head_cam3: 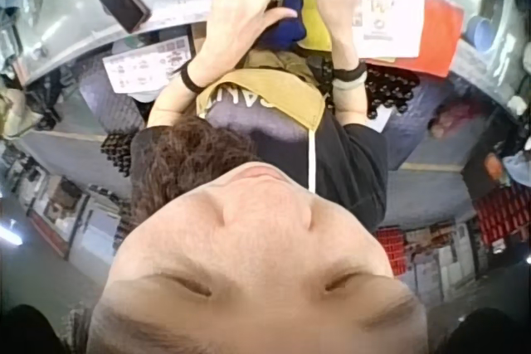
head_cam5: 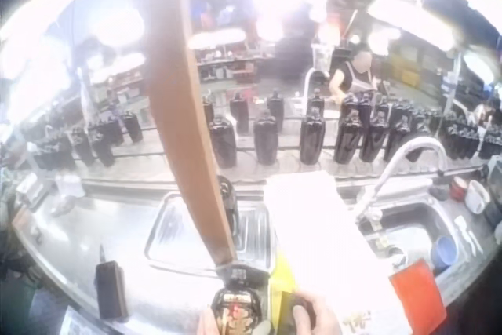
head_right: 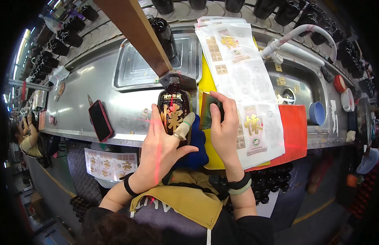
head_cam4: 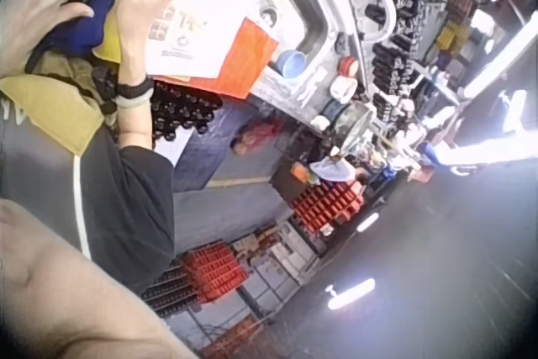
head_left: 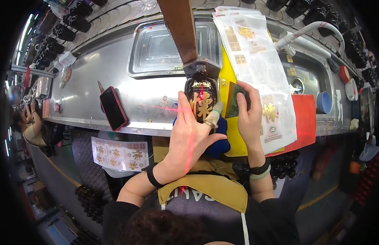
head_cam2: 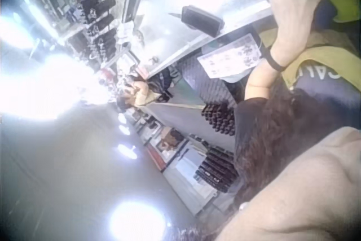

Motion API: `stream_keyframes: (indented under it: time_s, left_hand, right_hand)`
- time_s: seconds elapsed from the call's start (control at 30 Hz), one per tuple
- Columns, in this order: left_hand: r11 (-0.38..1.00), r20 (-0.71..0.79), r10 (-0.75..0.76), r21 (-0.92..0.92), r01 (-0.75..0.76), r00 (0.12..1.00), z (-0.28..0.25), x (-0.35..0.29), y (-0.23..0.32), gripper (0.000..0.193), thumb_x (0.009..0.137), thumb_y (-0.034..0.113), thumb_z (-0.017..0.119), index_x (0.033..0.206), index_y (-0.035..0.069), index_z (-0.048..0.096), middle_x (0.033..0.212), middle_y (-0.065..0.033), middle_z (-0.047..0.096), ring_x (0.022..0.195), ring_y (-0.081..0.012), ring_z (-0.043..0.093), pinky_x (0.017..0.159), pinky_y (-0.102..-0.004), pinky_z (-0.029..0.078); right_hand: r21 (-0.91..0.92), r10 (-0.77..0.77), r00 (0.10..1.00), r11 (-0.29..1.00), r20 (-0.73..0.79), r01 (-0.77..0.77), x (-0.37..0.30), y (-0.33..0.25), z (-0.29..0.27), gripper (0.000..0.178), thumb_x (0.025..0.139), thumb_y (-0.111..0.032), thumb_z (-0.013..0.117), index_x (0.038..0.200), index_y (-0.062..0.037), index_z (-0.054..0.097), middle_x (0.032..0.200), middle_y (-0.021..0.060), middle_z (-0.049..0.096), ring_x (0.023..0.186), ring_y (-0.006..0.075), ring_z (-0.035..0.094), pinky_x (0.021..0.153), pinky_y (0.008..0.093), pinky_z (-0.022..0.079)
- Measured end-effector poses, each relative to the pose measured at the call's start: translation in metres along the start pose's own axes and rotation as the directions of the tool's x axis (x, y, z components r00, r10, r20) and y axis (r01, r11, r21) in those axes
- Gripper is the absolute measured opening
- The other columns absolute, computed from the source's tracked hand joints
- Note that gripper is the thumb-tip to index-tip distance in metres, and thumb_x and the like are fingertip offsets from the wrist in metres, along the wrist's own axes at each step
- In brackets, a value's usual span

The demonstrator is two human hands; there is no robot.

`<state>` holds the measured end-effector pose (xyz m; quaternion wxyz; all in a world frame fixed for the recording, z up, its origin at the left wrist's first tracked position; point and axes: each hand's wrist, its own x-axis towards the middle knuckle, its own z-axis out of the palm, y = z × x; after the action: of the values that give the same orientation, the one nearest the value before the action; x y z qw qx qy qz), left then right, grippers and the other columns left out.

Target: The recorder is manually applying and smoothing multiple labels onto dark glass bottles in a factory assembly line setting.

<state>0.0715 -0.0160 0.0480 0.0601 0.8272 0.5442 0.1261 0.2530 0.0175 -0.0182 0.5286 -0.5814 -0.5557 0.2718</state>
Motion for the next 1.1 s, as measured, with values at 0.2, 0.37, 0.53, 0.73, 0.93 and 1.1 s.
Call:
stream_keyframes:
  time_s: [0.2,0.37,0.53,0.73,0.93,1.1]
  left_hand:
    - [0.973,-0.242,-0.008,-0.225,-0.048,0.97,0.013,-0.004,-0.028,0.081,0.08,0.051,0.081,0.134,-0.006,0.06,0.14,-0.0387,0.048,0.114,-0.0494,0.059,0.098,-0.048,0.051]
    - [0.899,-0.249,-0.108,-0.437,-0.013,0.963,0.028,-0.016,-0.049,0.073,0.088,0.044,0.076,0.136,-0.008,0.057,0.139,-0.0289,0.055,0.116,-0.043,0.061,0.099,-0.0458,0.049]
    - [0.621,-0.099,-0.045,-0.782,-0.05,0.994,0.043,-0.038,-0.083,0.097,0.086,0.059,0.072,0.148,-0.01,0.043,0.152,-0.029,0.045,0.14,-0.0431,0.047,0.11,-0.0431,0.043]
    - [0.645,-0.073,-0.019,-0.763,-0.044,0.997,0.058,-0.055,-0.069,0.124,0.064,0.036,0.095,0.159,-0.001,0.026,0.158,-0.0262,0.038,0.145,-0.041,0.04,0.116,-0.0435,0.039]
    - [0.693,-0.21,-0.102,-0.716,-0.082,0.972,0.058,-0.049,-0.062,0.087,0.071,0.012,0.087,0.147,-0.003,0.047,0.148,-0.0262,0.052,0.136,-0.0409,0.053,0.109,-0.0427,0.047]
    - [0.71,-0.216,-0.109,-0.7,-0.076,0.97,0.059,-0.05,-0.058,0.073,0.072,0.012,0.087,0.138,-0.001,0.058,0.149,-0.0255,0.051,0.134,-0.0399,0.055,0.106,-0.0425,0.049]
  right_hand:
    - [0.134,0.06,0.996,0.989,0.064,-0.068,0.0,-0.017,-0.002,0.036,0.098,-0.001,0.059,0.134,-0.0018,0.058,0.111,0.0134,0.066,0.104,0.02,0.063,0.09,0.0323,0.049]
    - [-0.033,-0.249,0.967,0.968,0.05,0.251,0.03,-0.038,0.002,0.036,0.088,0.007,0.067,0.122,-0.0026,0.067,0.098,0.0078,0.073,0.095,0.021,0.064,0.082,0.0326,0.052]
    - [-0.217,-0.635,0.522,0.496,0.569,0.841,0.013,-0.066,0.007,0.031,0.072,-0.012,0.069,0.102,-0.0141,0.076,0.107,0.0,0.071,0.09,0.0181,0.06,0.075,0.0329,0.05]
    - [-0.134,-0.635,0.527,0.559,0.565,0.818,0.022,-0.095,0.011,0.029,0.078,-0.016,0.073,0.107,-0.0111,0.072,0.094,0.0001,0.068,0.078,0.0215,0.059,0.073,0.036,0.049]
    - [-0.189,-0.73,0.445,0.41,0.519,0.892,0.025,-0.083,0.005,0.033,0.073,-0.015,0.071,0.106,-0.0163,0.076,0.103,-0.0061,0.068,0.079,0.0159,0.057,0.074,0.032,0.048]
    - [0.027,-0.719,0.401,0.503,0.567,0.864,0.012,-0.073,-0.001,0.035,0.073,-0.007,0.07,0.106,-0.0182,0.077,0.101,-0.0058,0.072,0.077,0.0163,0.058,0.072,0.0305,0.049]
